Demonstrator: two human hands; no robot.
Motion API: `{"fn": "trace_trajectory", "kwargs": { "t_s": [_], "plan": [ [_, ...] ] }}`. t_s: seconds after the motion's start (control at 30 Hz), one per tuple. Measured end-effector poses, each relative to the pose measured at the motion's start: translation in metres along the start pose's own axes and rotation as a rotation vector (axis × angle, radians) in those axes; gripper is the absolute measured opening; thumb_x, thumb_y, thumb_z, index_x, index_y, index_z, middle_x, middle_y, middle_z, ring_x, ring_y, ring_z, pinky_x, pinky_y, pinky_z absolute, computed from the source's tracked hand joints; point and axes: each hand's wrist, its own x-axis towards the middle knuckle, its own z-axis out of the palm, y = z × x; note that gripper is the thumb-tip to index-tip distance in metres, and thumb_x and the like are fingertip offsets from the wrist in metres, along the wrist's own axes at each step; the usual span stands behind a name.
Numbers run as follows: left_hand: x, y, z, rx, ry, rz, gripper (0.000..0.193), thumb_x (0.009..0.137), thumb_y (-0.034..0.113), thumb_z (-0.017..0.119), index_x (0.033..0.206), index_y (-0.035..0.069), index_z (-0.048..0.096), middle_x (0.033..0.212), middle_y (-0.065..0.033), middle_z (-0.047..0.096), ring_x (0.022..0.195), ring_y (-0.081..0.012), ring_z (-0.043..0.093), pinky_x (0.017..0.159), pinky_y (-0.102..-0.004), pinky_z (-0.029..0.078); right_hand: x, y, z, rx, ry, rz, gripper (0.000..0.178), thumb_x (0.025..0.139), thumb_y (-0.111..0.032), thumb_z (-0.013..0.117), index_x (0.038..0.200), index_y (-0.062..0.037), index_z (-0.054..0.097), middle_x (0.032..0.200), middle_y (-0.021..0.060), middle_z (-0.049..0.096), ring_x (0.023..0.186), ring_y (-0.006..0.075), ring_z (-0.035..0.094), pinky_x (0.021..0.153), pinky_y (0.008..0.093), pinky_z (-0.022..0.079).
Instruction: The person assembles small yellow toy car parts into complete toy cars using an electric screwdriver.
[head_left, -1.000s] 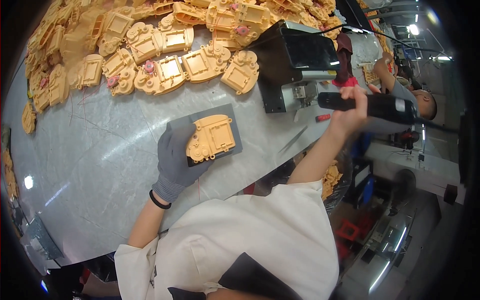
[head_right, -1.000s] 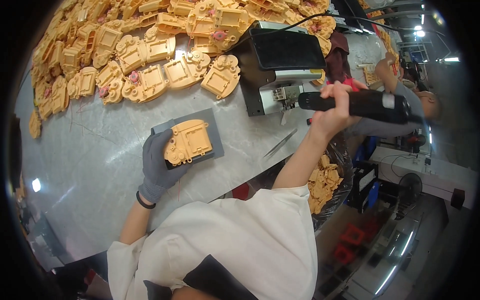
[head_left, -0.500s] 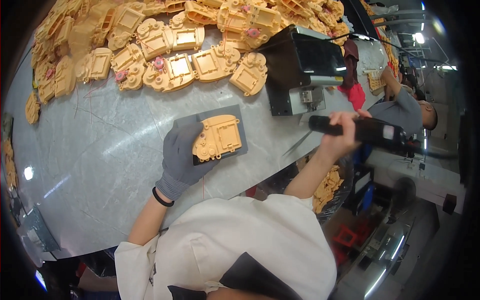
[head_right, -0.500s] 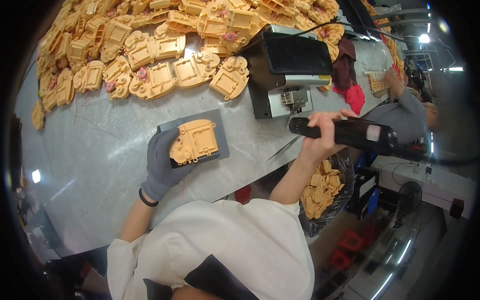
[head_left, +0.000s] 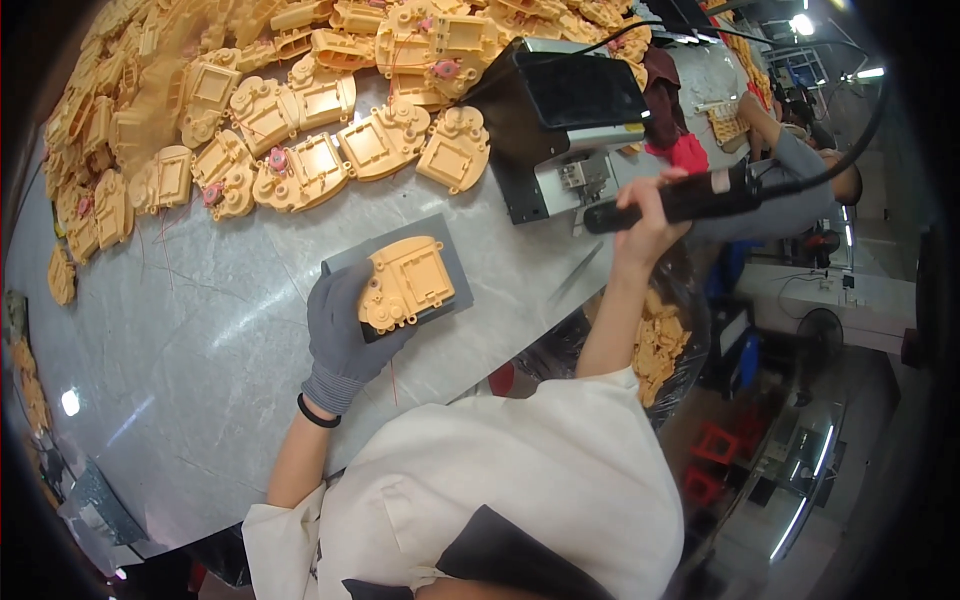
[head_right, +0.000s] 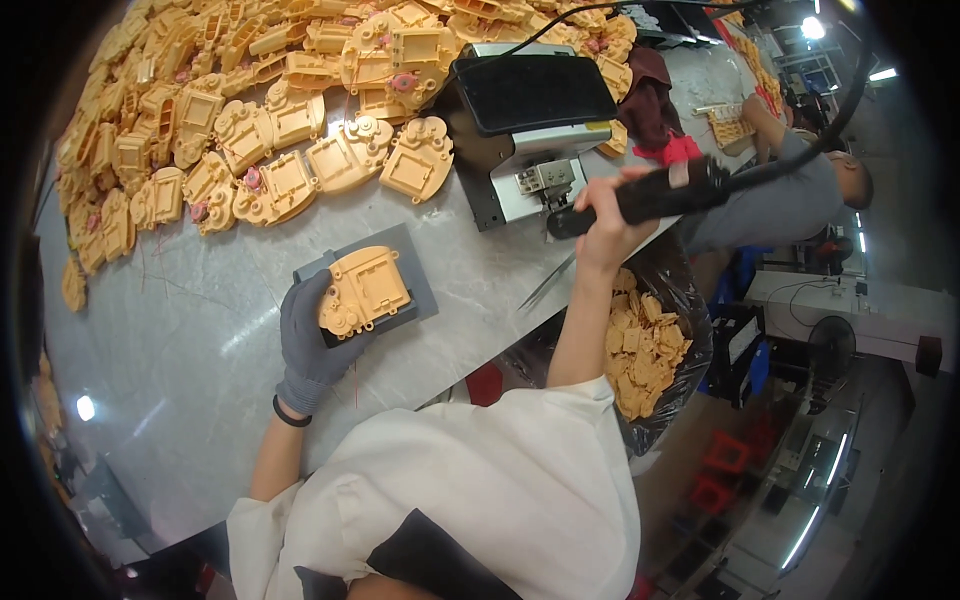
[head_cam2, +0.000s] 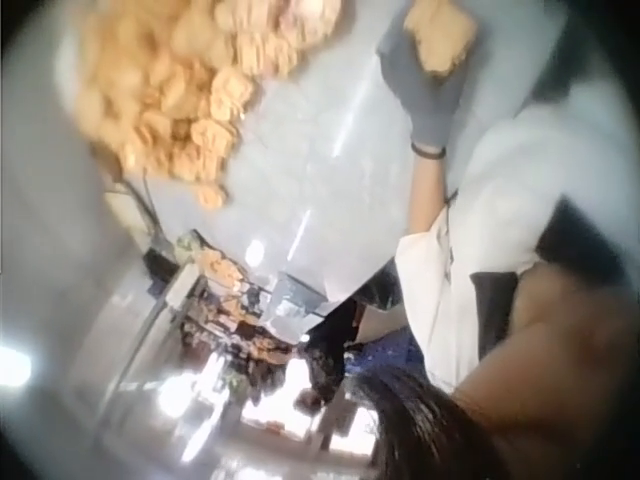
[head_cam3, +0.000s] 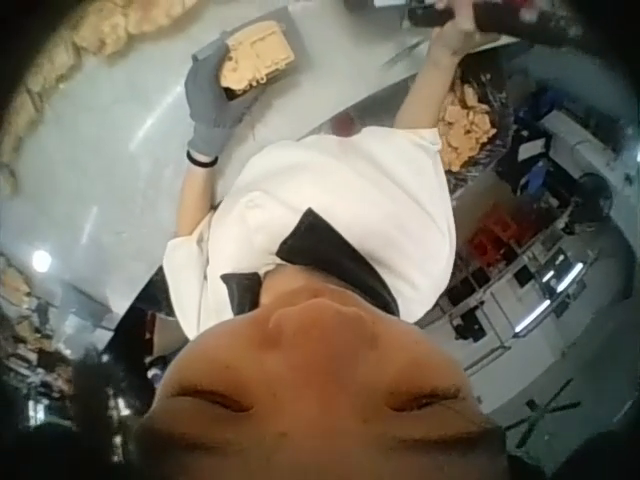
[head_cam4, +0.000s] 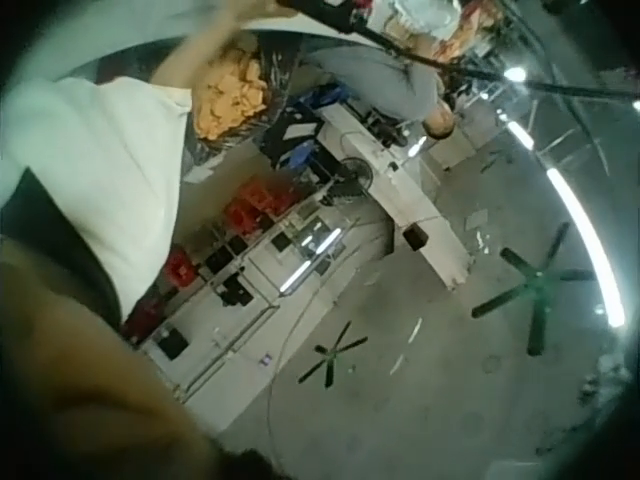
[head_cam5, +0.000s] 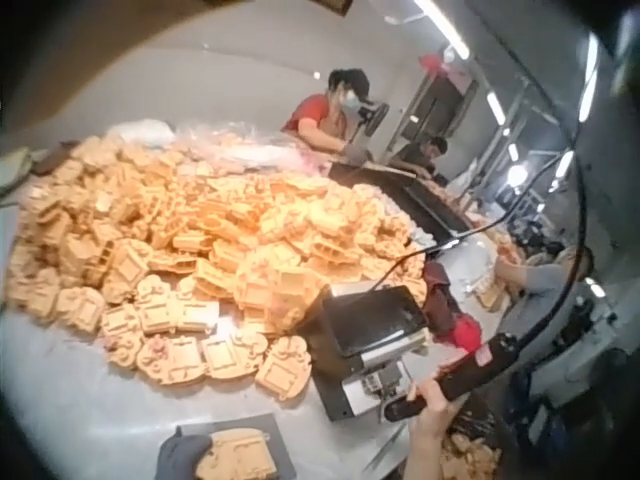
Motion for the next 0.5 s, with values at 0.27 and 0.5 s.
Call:
{"fn": "trace_trajectory", "kwargs": {
  "t_s": [0.27,0.5],
  "plan": [
    [-0.001,0.006,-0.001,0.008,-0.041,-0.004,0.079,0.054,0.018,0.082,0.121,0.003,0.044,0.108,-0.0139,0.055,0.097,-0.0321,0.052,0.088,-0.0408,0.039,0.016,-0.031,-0.007,0.192,0.022,-0.208,0.037,0.070,0.006,0.052,0.105,-0.0039,0.045,0.062,0.0039,0.046,0.048,0.0149,0.045,0.056,0.0333,0.042],
    [-0.007,0.007,0.003,-0.009,-0.069,-0.050,0.081,0.053,0.016,0.083,0.123,0.003,0.043,0.111,-0.0141,0.054,0.101,-0.0319,0.051,0.090,-0.0396,0.040,0.027,-0.015,0.013,0.195,0.011,-0.120,0.029,0.069,0.010,0.057,0.096,0.0024,0.048,0.059,0.0042,0.052,0.048,0.0128,0.050,0.051,0.0256,0.042]
  ]
}}
